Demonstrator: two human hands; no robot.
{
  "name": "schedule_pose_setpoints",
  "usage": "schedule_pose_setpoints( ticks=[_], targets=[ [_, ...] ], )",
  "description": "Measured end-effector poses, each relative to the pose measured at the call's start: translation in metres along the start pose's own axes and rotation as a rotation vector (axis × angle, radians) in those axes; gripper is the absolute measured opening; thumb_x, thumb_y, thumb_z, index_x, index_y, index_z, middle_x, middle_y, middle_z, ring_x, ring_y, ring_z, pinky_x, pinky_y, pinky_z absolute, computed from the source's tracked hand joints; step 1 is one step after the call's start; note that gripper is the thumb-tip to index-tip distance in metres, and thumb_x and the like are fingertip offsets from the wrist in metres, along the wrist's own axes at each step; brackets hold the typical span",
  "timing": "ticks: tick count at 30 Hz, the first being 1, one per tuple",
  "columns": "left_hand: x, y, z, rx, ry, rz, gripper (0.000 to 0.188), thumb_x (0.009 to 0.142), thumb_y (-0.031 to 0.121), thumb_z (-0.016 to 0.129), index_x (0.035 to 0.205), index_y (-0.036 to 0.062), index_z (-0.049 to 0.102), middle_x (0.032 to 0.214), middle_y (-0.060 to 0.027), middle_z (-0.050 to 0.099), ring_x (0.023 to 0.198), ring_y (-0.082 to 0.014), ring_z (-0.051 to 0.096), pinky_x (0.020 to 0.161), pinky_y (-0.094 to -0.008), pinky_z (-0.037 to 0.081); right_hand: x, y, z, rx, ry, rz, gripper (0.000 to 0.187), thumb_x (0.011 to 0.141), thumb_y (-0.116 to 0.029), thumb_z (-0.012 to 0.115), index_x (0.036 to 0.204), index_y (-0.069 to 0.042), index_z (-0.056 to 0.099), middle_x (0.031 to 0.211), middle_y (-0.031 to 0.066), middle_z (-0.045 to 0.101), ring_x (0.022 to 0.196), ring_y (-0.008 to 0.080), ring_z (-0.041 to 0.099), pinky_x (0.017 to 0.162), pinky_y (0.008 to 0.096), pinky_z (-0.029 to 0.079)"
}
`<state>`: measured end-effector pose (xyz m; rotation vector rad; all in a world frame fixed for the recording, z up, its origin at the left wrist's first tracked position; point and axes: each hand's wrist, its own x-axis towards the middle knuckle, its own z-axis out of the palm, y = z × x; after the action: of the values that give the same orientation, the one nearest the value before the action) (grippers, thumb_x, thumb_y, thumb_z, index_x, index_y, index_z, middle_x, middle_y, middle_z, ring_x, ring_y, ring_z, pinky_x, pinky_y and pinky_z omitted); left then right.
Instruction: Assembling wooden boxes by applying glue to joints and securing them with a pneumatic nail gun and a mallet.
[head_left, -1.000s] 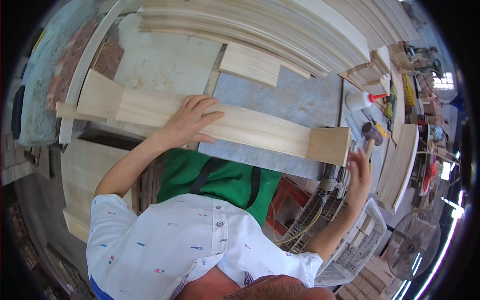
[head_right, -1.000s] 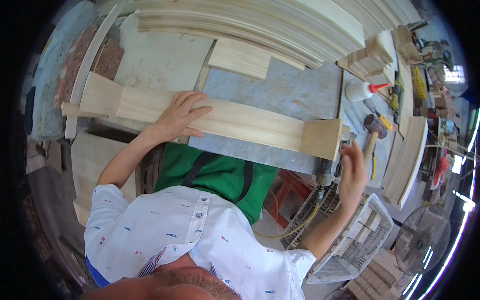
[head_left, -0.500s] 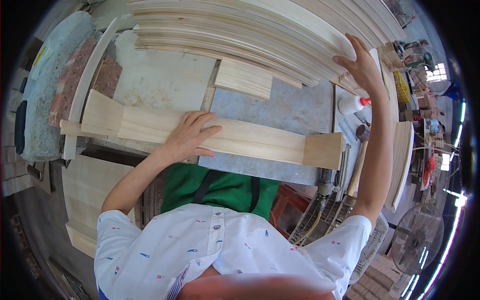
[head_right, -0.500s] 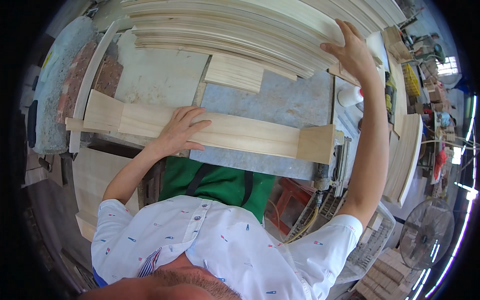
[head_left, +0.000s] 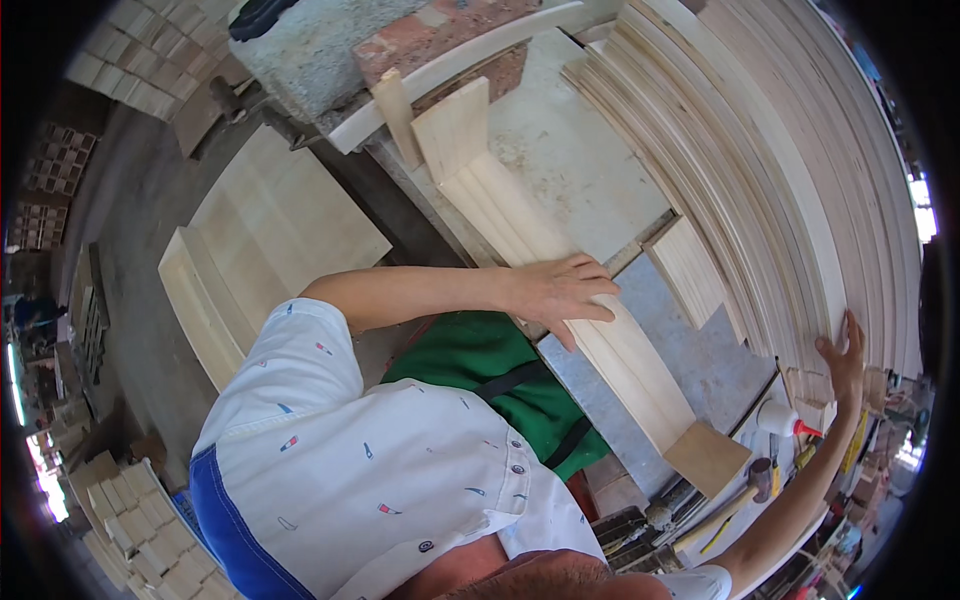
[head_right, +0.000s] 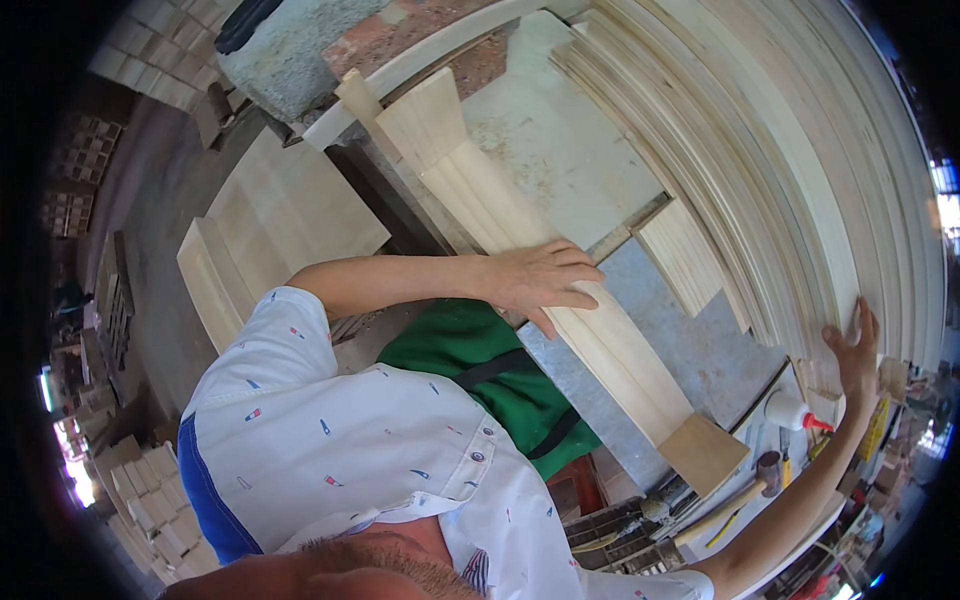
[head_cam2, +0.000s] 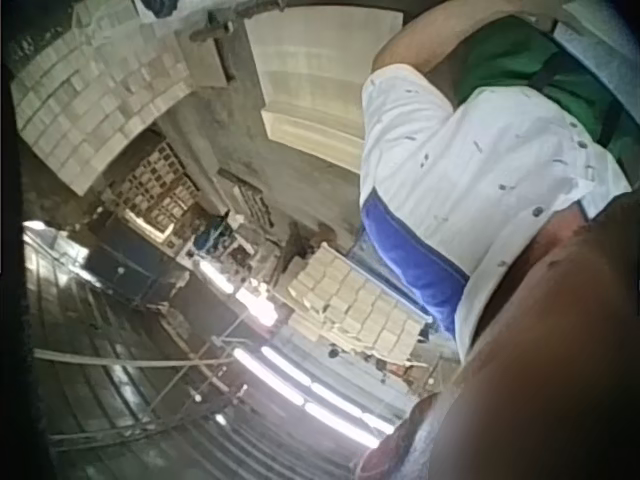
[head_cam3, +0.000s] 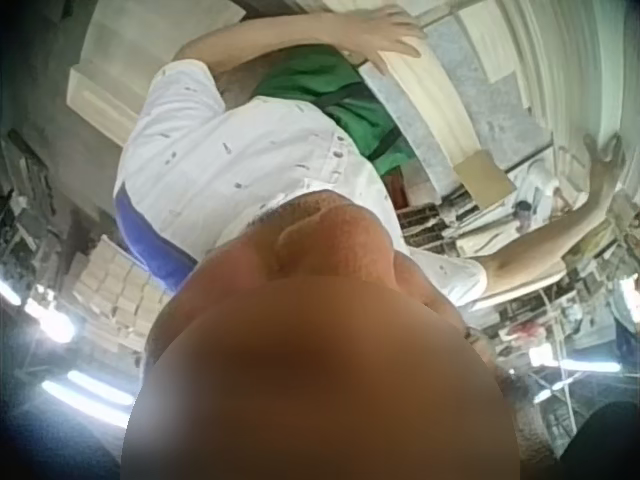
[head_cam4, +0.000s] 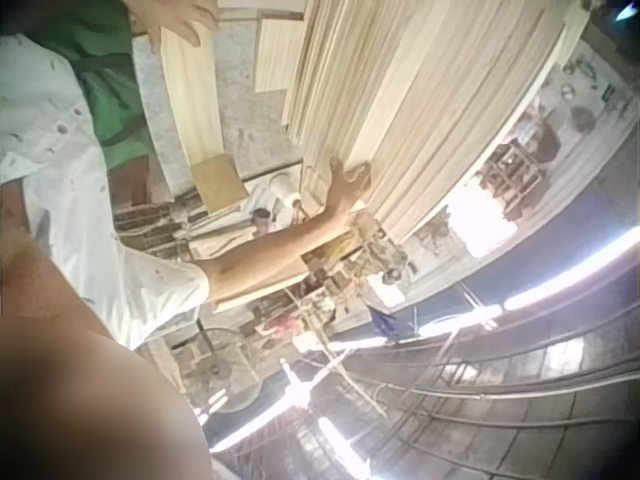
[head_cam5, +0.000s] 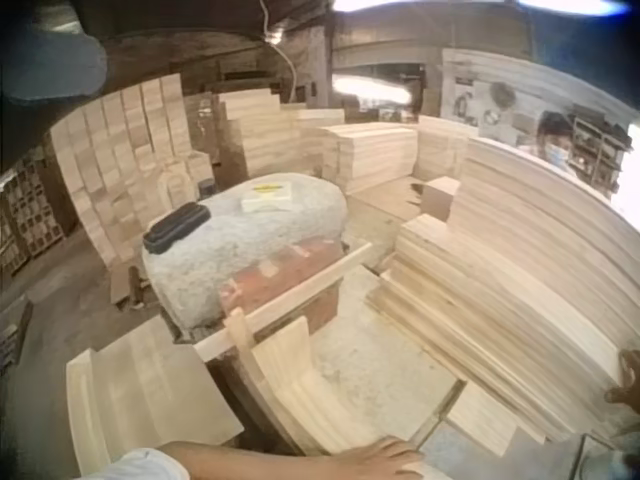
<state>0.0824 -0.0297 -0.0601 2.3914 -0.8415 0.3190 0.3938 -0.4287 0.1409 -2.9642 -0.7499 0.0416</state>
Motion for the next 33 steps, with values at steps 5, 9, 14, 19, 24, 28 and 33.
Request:
schedule_pose_setpoints(
  ticks=[5, 9, 14, 19, 24, 28, 33],
  targets=[
    [-0.001, -0.016, 0.001, -0.026, 0.04, 0.093, 0.065, 0.061, 0.04, 0.075, 0.115, 0.0075, 0.058, 0.128, -0.0172, 0.045, 0.119, -0.0346, 0.039, 0.1, -0.0431, 0.031, -0.006, -0.006, 0.013, -0.09, 0.079, -0.016, 0.073, 0.083, -0.023, 0.068, 0.143, -0.004, 0.031, 0.14, 0.0188, 0.035, 0.123, 0.0331, 0.045, 0.099, 0.0396, 0.043],
    [-0.001, -0.03, -0.006, -0.014, 0.057, 0.099, 0.064, 0.061, 0.04, 0.075, 0.114, 0.0078, 0.059, 0.127, -0.0169, 0.045, 0.119, -0.0344, 0.04, 0.099, -0.0432, 0.032, -0.008, -0.013, 0.014, -0.104, 0.072, 0.003, 0.071, 0.084, -0.021, 0.064, 0.143, -0.001, 0.029, 0.141, 0.0206, 0.033, 0.124, 0.0346, 0.043, 0.103, 0.0384, 0.037],
    [-0.007, -0.033, -0.012, 0.026, 0.085, 0.075, 0.064, 0.061, 0.04, 0.075, 0.113, 0.0076, 0.059, 0.125, -0.0159, 0.046, 0.118, -0.0334, 0.041, 0.098, -0.0423, 0.034, -0.009, -0.015, 0.017, -0.084, 0.079, 0.041, 0.072, 0.084, -0.021, 0.063, 0.143, -0.001, 0.029, 0.141, 0.0205, 0.033, 0.123, 0.0352, 0.043, 0.101, 0.0386, 0.039],
    [-0.006, -0.028, -0.016, 0.037, 0.082, 0.051, 0.063, 0.061, 0.04, 0.075, 0.113, 0.0076, 0.059, 0.125, -0.0155, 0.047, 0.117, -0.0333, 0.041, 0.098, -0.0422, 0.034, -0.009, -0.005, 0.02, -0.057, 0.115, 0.001, 0.071, 0.085, -0.023, 0.063, 0.144, -0.003, 0.029, 0.143, 0.0198, 0.031, 0.123, 0.0336, 0.044, 0.101, 0.0386, 0.039],
    [-0.001, -0.027, -0.016, -0.014, 0.068, 0.074, 0.062, 0.06, 0.038, 0.075, 0.112, 0.0082, 0.06, 0.123, -0.0157, 0.048, 0.116, -0.0336, 0.043, 0.098, -0.0432, 0.035, -0.028, -0.02, 0.009, -0.137, 0.167, -0.011, 0.069, 0.086, -0.025, 0.065, 0.143, -0.004, 0.032, 0.142, 0.0195, 0.035, 0.126, 0.0327, 0.042, 0.101, 0.038, 0.039],
    [0.01, -0.017, -0.001, -0.064, -0.018, 0.045, 0.064, 0.064, 0.04, 0.073, 0.117, 0.0069, 0.059, 0.126, -0.0181, 0.047, 0.119, -0.0359, 0.041, 0.101, -0.0456, 0.032, -0.083, -0.05, -0.011, 0.163, 0.3, -0.022, 0.062, 0.09, -0.035, 0.061, 0.14, -0.006, 0.04, 0.139, 0.0136, 0.045, 0.126, 0.0258, 0.044, 0.102, 0.0357, 0.038],
    [0.028, 0.008, 0.013, -0.023, -0.124, -0.034, 0.067, 0.062, 0.027, 0.078, 0.122, 0.0074, 0.057, 0.134, -0.0156, 0.043, 0.124, -0.0363, 0.038, 0.103, -0.0458, 0.033, -0.197, -0.026, -0.012, 0.284, 0.4, 0.165, 0.044, 0.091, -0.028, 0.061, 0.128, -0.006, 0.053, 0.114, 0.008, 0.064, 0.094, 0.0156, 0.062, 0.08, 0.0273, 0.048]
  ],
)
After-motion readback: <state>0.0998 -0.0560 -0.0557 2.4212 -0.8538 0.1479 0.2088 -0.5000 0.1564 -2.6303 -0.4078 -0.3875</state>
